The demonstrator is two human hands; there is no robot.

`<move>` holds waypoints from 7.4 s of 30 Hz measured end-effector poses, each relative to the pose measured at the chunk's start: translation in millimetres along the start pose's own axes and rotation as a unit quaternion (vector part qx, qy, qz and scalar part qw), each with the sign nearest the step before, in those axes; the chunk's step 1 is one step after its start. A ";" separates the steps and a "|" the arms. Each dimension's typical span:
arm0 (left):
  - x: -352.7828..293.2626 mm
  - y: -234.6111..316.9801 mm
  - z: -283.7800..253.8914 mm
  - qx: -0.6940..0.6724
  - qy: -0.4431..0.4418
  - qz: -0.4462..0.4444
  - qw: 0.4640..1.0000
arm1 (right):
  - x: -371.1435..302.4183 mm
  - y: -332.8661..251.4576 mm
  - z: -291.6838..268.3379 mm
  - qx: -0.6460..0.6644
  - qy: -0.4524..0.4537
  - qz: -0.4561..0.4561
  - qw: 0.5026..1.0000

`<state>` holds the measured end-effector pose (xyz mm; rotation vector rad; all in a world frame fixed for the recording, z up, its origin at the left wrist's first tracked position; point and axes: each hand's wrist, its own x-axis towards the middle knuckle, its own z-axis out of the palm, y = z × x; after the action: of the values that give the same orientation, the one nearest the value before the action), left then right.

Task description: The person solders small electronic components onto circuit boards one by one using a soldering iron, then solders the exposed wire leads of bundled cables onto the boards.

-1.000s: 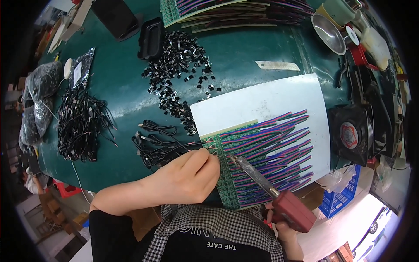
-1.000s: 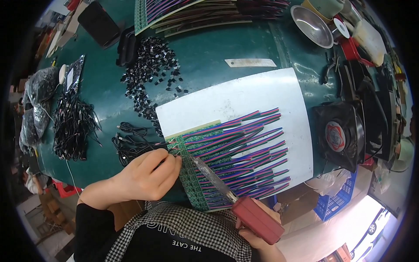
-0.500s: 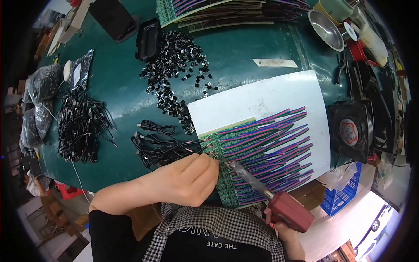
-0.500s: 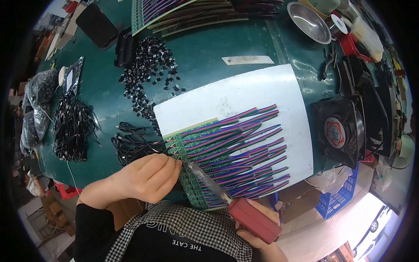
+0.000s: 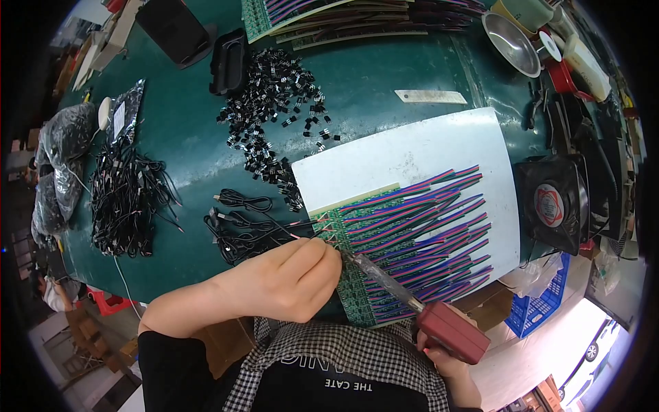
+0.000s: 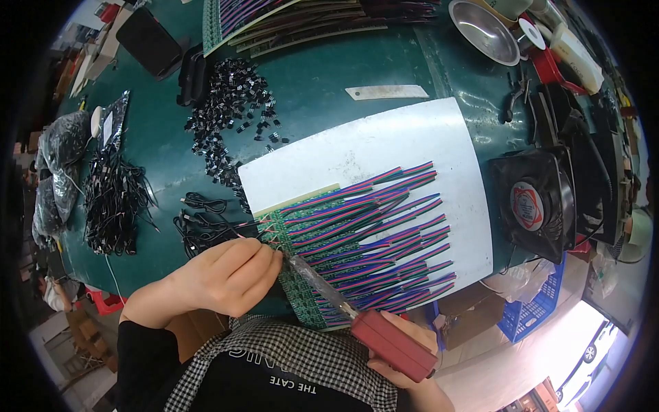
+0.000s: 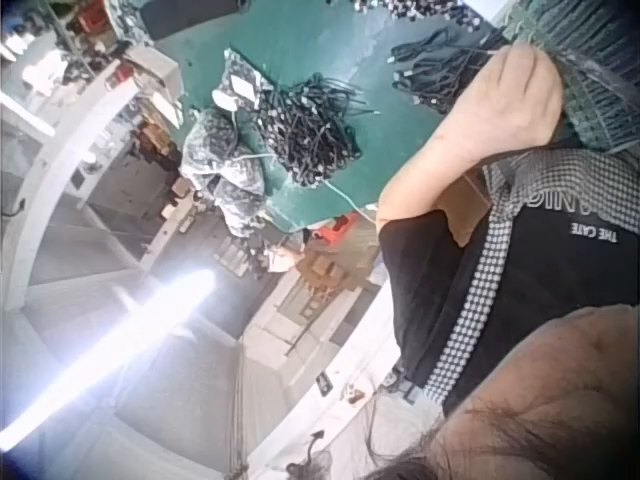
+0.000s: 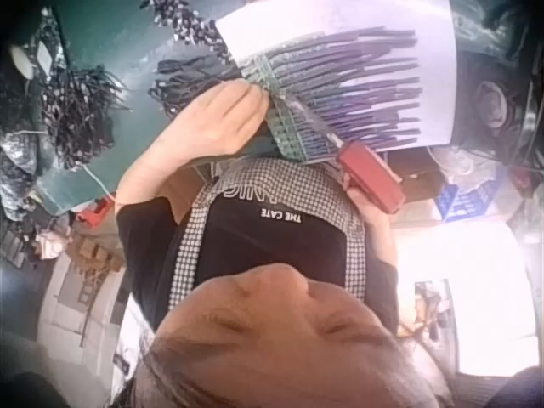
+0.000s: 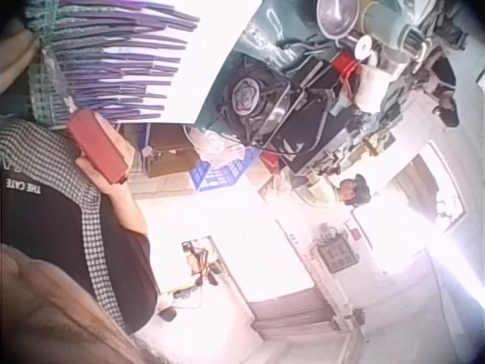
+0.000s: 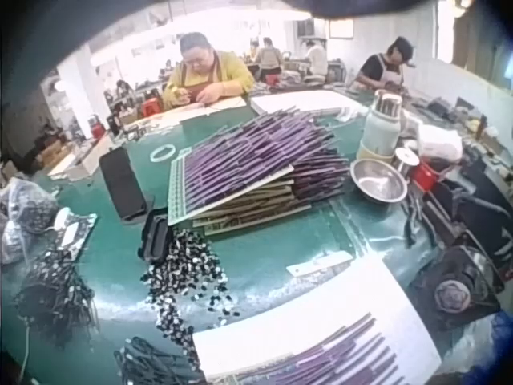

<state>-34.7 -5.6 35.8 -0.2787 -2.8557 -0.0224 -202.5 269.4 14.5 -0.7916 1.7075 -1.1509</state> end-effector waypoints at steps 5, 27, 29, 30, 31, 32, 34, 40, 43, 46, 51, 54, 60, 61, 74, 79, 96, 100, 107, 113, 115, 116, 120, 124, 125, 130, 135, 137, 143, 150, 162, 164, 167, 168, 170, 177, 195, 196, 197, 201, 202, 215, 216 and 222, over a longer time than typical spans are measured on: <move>-0.2 0.6 0.4 -0.003 0.002 -0.005 1.000 | -1.3 0.6 -1.7 -0.025 -0.010 -0.005 1.000; -72.9 -10.1 -58.7 -0.254 -0.053 -0.306 0.916 | -8.0 7.6 10.8 0.155 0.157 -0.002 0.975; -77.8 3.4 -57.4 -0.317 -0.052 -0.322 0.890 | -3.6 -9.3 14.9 0.180 0.089 0.043 0.979; -81.4 6.0 -53.5 -0.318 -0.052 -0.322 0.890 | -4.3 -8.3 15.3 0.179 0.089 0.044 0.979; -85.3 7.4 -48.3 -0.322 -0.038 -0.304 0.896 | -5.0 -7.1 15.4 0.177 0.092 0.038 0.979; -87.0 7.6 -45.0 -0.326 -0.023 -0.284 0.901 | -6.0 -6.7 15.1 0.175 0.097 0.032 0.979; -82.9 7.4 -40.8 -0.319 0.005 -0.273 0.908 | -7.7 -10.0 13.2 0.202 0.076 0.016 0.976; -29.8 28.8 -17.8 -0.342 0.073 -0.368 0.861 | -10.2 -6.6 13.2 0.290 0.068 0.025 0.954; -21.4 28.1 -4.0 -0.309 0.109 -0.353 0.877 | -10.6 -6.8 13.2 0.315 0.075 0.039 0.945; -12.1 29.7 3.9 -0.248 0.121 -0.334 0.901 | -7.3 -10.5 12.9 0.321 0.083 0.058 0.942; -8.9 33.6 12.1 -0.150 0.136 -0.276 0.940 | -2.8 -10.4 10.3 0.304 0.075 0.073 0.947; -4.3 35.1 5.9 -0.145 0.111 -0.270 0.945 | -0.7 -9.8 9.5 0.304 0.069 0.068 0.948; -7.3 38.4 -0.2 -0.166 0.091 -0.291 0.938 | -0.9 -9.4 8.2 0.303 0.056 0.062 0.949; -8.2 39.1 -1.0 -0.150 0.083 -0.302 0.938 | -1.0 -8.7 9.1 0.303 0.062 0.058 0.949; -6.5 33.2 0.6 -0.068 0.083 -0.202 0.974 | -4.7 -7.4 10.1 0.331 0.051 0.055 0.941; -8.3 29.4 11.2 -0.097 0.159 -0.193 0.963 | -5.7 -4.3 9.9 0.332 0.043 0.057 0.941; -8.8 41.0 24.4 -0.038 0.160 -0.198 0.966 | -4.6 -9.1 11.9 0.287 0.041 0.087 0.953; -6.3 40.6 20.3 -0.041 0.137 -0.200 0.969 | -2.3 -8.2 9.6 0.235 0.040 0.072 0.969; -2.9 44.8 18.9 0.002 0.082 -0.220 0.972 | -3.5 -3.9 6.0 0.122 0.007 0.058 0.991; -3.7 43.6 20.6 -0.008 0.087 -0.214 0.973 | -8.7 2.6 10.0 0.120 0.037 0.039 0.991; -3.6 42.9 21.4 -0.010 0.089 -0.211 0.973 | -11.5 12.3 7.2 0.108 0.024 0.016 0.994; -3.5 42.5 21.7 -0.012 0.092 -0.208 0.974 | -12.6 16.4 5.6 0.097 0.011 -0.008 0.995; -2.6 42.5 21.8 -0.017 0.091 -0.205 0.974 | -14.3 22.3 2.0 0.078 0.005 -0.025 0.997; -0.6 44.5 19.9 0.000 0.077 -0.214 0.974 | -10.1 15.5 0.7 0.011 -0.012 -0.056 0.998; -0.1 44.7 19.7 0.008 0.073 -0.213 0.974 | -9.0 12.3 2.9 0.051 -0.003 -0.038 0.998; 3.0 45.4 16.8 0.013 0.060 -0.215 0.975 | -11.9 3.8 6.8 0.112 0.052 0.021 0.992; 5.9 51.1 14.1 0.007 0.052 -0.244 0.968 | -15.2 -1.2 3.3 0.098 0.009 0.083 0.992; 7.2 51.0 12.5 0.010 0.045 -0.244 0.969 | -7.1 -7.1 8.5 0.149 0.048 0.060 0.986; -2.7 45.1 15.4 -0.053 0.090 -0.228 0.968 | -8.5 -3.4 10.0 0.195 0.041 0.051 0.979; -6.0 40.2 19.3 -0.023 0.115 -0.182 0.976 | -18.4 14.1 7.9 0.124 0.008 0.020 0.992; -4.3 35.1 16.9 0.003 0.092 -0.123 0.988 | -21.7 20.2 3.7 0.027 0.013 -0.034 0.999; -4.9 35.0 16.7 0.004 0.084 -0.121 0.989 | -21.9 23.7 0.5 -0.034 -0.007 -0.070 0.997; -8.8 33.6 16.0 0.034 0.074 -0.106 0.991 | -16.8 11.5 5.8 0.105 0.001 0.025 0.994; -10.0 35.4 15.2 0.040 0.070 -0.112 0.990 | -16.1 6.6 8.4 0.108 -0.008 0.022 0.994; -11.1 37.7 9.8 -0.016 0.040 -0.124 0.991 | -16.0 -0.5 16.6 0.257 0.078 0.106 0.958; -12.9 35.0 -3.8 -0.054 0.072 -0.204 0.975 | -15.0 -2.5 11.6 0.292 0.052 0.002 0.955; -144.3 -43.2 -27.5 -0.045 0.038 -0.482 0.874 | -13.9 -9.0 10.4 0.269 0.047 0.016 0.962; -140.8 -42.5 -27.5 -0.059 0.033 -0.472 0.879 | -14.2 -8.3 10.6 0.268 0.049 0.017 0.962; -138.0 -41.6 -28.1 -0.072 0.027 -0.461 0.884 | -14.4 -8.1 11.8 0.260 0.058 0.007 0.964; -135.0 -40.3 -30.2 -0.024 0.047 -0.473 0.879 | -12.4 -13.2 15.9 0.268 0.091 0.010 0.959; -134.9 -40.1 -29.2 -0.016 0.048 -0.481 0.875 | -11.1 -15.6 15.9 0.268 0.091 0.010 0.959; -75.9 -14.2 -22.9 -0.003 0.122 -0.270 0.955 | -15.2 -6.2 16.8 0.221 0.152 0.023 0.963; -57.9 -4.0 -24.8 -0.017 0.115 -0.222 0.968 | -14.2 -13.7 17.5 0.286 0.122 0.057 0.949; -18.5 25.9 8.2 -0.042 0.123 -0.062 0.990 | -22.0 -5.2 12.3 0.280 0.066 0.051 0.956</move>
<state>-14.4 16.8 22.6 -0.1057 -2.6255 -0.1886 -182.5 282.1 24.5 -0.2769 1.3954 -1.5413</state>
